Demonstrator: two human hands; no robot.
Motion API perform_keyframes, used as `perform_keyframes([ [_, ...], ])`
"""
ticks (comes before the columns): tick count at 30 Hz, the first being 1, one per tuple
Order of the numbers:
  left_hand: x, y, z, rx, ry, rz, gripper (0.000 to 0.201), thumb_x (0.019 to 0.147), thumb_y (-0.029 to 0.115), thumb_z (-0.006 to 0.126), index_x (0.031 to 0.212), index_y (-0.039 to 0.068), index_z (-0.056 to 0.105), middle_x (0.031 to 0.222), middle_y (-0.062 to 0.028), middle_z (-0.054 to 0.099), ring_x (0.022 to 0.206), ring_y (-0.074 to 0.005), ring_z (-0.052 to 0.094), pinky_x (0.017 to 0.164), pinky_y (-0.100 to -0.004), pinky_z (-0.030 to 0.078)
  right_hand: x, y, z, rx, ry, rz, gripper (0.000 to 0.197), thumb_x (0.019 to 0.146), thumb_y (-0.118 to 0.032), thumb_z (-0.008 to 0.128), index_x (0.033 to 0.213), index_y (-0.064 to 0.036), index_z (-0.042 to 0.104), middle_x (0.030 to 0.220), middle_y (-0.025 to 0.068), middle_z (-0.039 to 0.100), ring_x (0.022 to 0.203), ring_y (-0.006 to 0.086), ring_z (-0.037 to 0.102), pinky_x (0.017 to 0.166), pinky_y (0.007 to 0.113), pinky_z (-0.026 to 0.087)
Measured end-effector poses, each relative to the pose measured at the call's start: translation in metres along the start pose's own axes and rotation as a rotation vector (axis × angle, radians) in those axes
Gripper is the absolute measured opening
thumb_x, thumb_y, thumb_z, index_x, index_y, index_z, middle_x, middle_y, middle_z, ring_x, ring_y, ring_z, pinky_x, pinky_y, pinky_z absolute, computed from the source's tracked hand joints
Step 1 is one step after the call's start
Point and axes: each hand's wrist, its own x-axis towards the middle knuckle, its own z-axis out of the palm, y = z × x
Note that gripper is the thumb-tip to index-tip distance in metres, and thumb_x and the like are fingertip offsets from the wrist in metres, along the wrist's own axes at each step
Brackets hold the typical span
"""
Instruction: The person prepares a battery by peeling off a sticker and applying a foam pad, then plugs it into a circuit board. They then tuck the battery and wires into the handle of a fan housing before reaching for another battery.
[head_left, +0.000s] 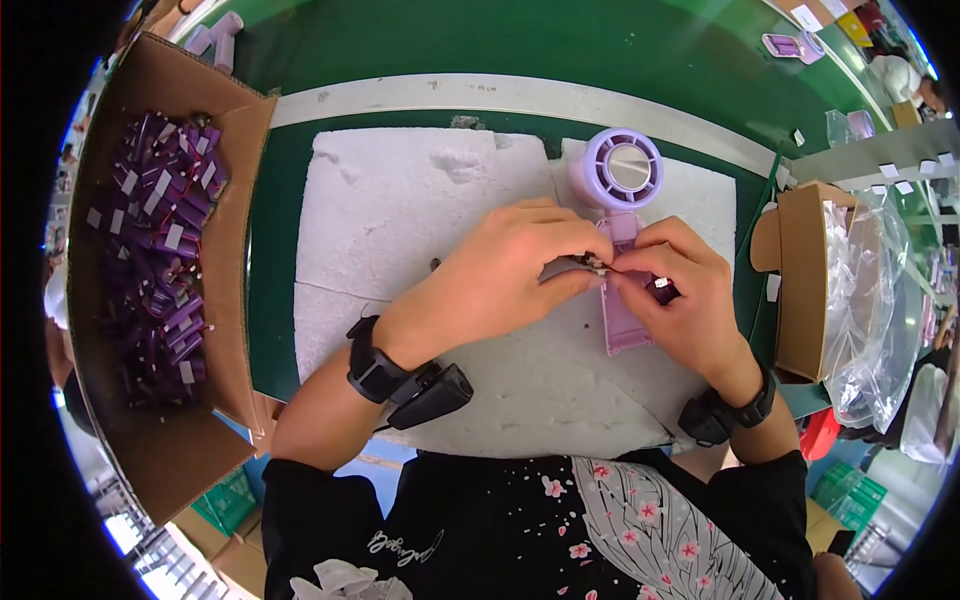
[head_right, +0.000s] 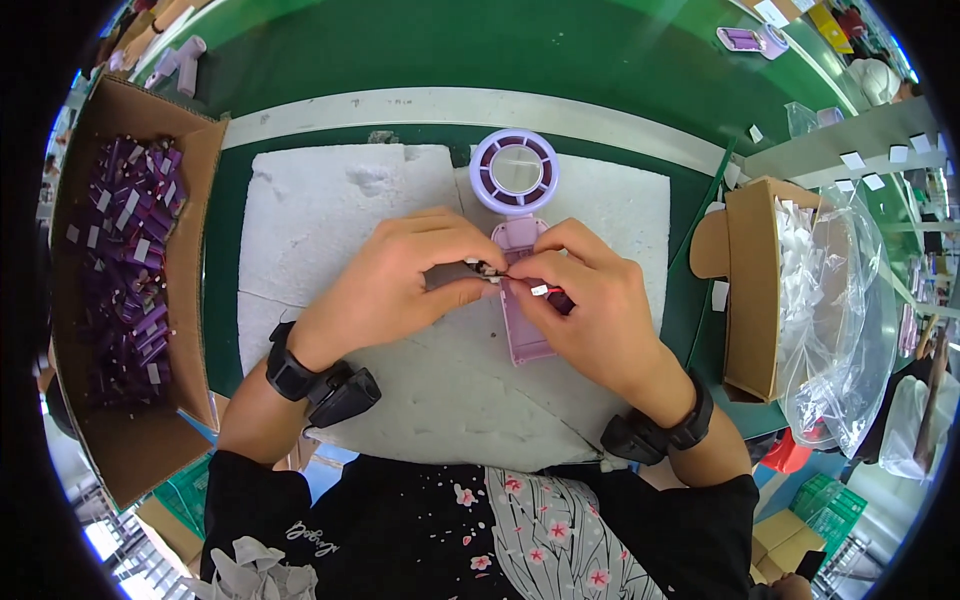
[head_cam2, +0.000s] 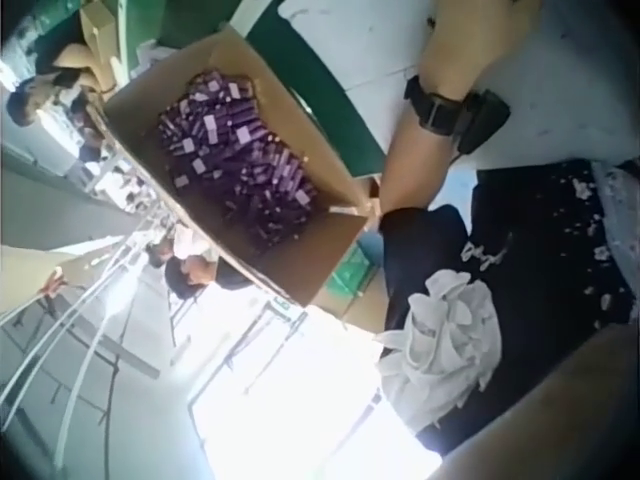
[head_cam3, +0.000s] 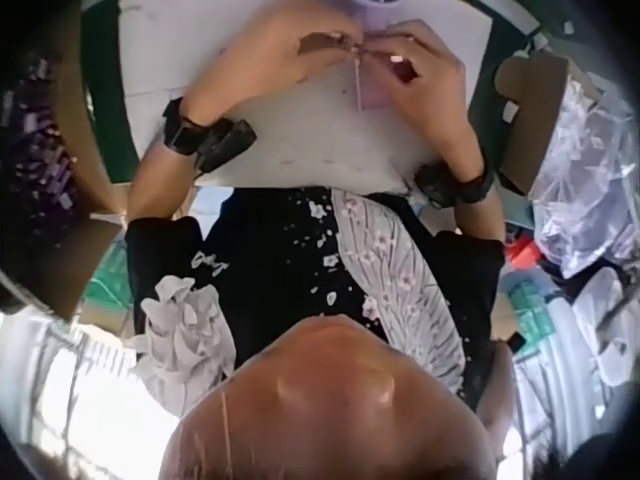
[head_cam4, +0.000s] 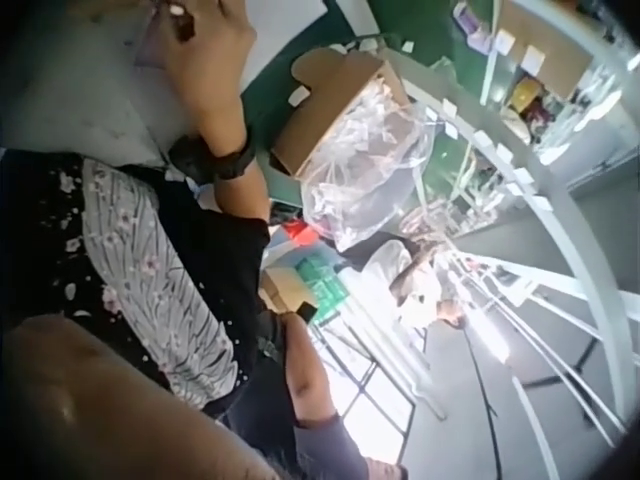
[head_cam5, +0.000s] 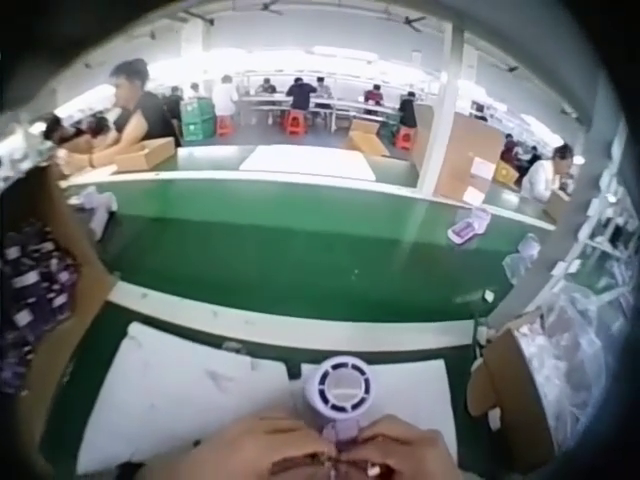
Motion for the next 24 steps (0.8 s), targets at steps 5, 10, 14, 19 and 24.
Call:
perform_keyframes([
  [5, -0.001, 0.006, 0.001, -0.187, -0.034, -0.250, 0.026, 0.070, -0.002, 0.073, 0.094, 0.005, 0.066, 0.091, -0.0080, 0.066, 0.084, -0.0268, 0.062, 0.071, -0.0330, 0.051, -0.002, -0.002, -0.002, -0.052, -0.044, 0.008, 0.020, 0.069, 0.005, 0.073, 0.087, -0.0016, 0.069, 0.089, 0.0070, 0.059, 0.068, 0.0174, 0.062, 0.058, 0.026, 0.052],
  [10, -0.006, 0.001, 0.000, 0.003, 0.011, -0.022, 0.024, 0.071, -0.005, 0.070, 0.092, 0.005, 0.066, 0.090, -0.0100, 0.065, 0.080, -0.0263, 0.062, 0.066, -0.0336, 0.051, -0.002, -0.005, -0.002, -0.134, -0.054, -0.018, 0.019, 0.069, 0.005, 0.073, 0.086, -0.0012, 0.069, 0.088, 0.0067, 0.059, 0.066, 0.0181, 0.062, 0.058, 0.026, 0.051],
  [14, -0.007, 0.005, 0.002, 0.006, 0.054, -0.042, 0.022, 0.071, -0.006, 0.068, 0.090, 0.005, 0.066, 0.089, -0.0113, 0.062, 0.075, -0.0273, 0.061, 0.064, -0.0345, 0.049, -0.002, -0.005, -0.001, -0.160, -0.038, -0.026, 0.019, 0.068, 0.005, 0.074, 0.084, -0.0018, 0.069, 0.090, 0.0069, 0.058, 0.064, 0.0190, 0.061, 0.057, 0.028, 0.051],
  [19, -0.004, 0.014, 0.007, -0.075, 0.045, -0.103, 0.025, 0.068, -0.009, 0.068, 0.089, 0.006, 0.067, 0.091, -0.0094, 0.061, 0.078, -0.0238, 0.062, 0.066, -0.0300, 0.049, -0.001, -0.005, -0.002, -0.165, -0.034, -0.082, 0.016, 0.071, -0.002, 0.070, 0.086, -0.0051, 0.066, 0.090, 0.0056, 0.058, 0.061, 0.0223, 0.060, 0.053, 0.032, 0.049],
  [24, -0.006, 0.009, 0.010, -0.092, 0.106, -0.013, 0.023, 0.069, -0.008, 0.069, 0.088, 0.005, 0.066, 0.092, -0.0098, 0.060, 0.078, -0.0229, 0.062, 0.068, -0.0290, 0.050, 0.001, -0.006, -0.003, -0.223, -0.068, -0.130, 0.017, 0.076, 0.003, 0.058, 0.092, -0.0016, 0.058, 0.091, 0.0101, 0.055, 0.063, 0.0265, 0.058, 0.052, 0.033, 0.047],
])
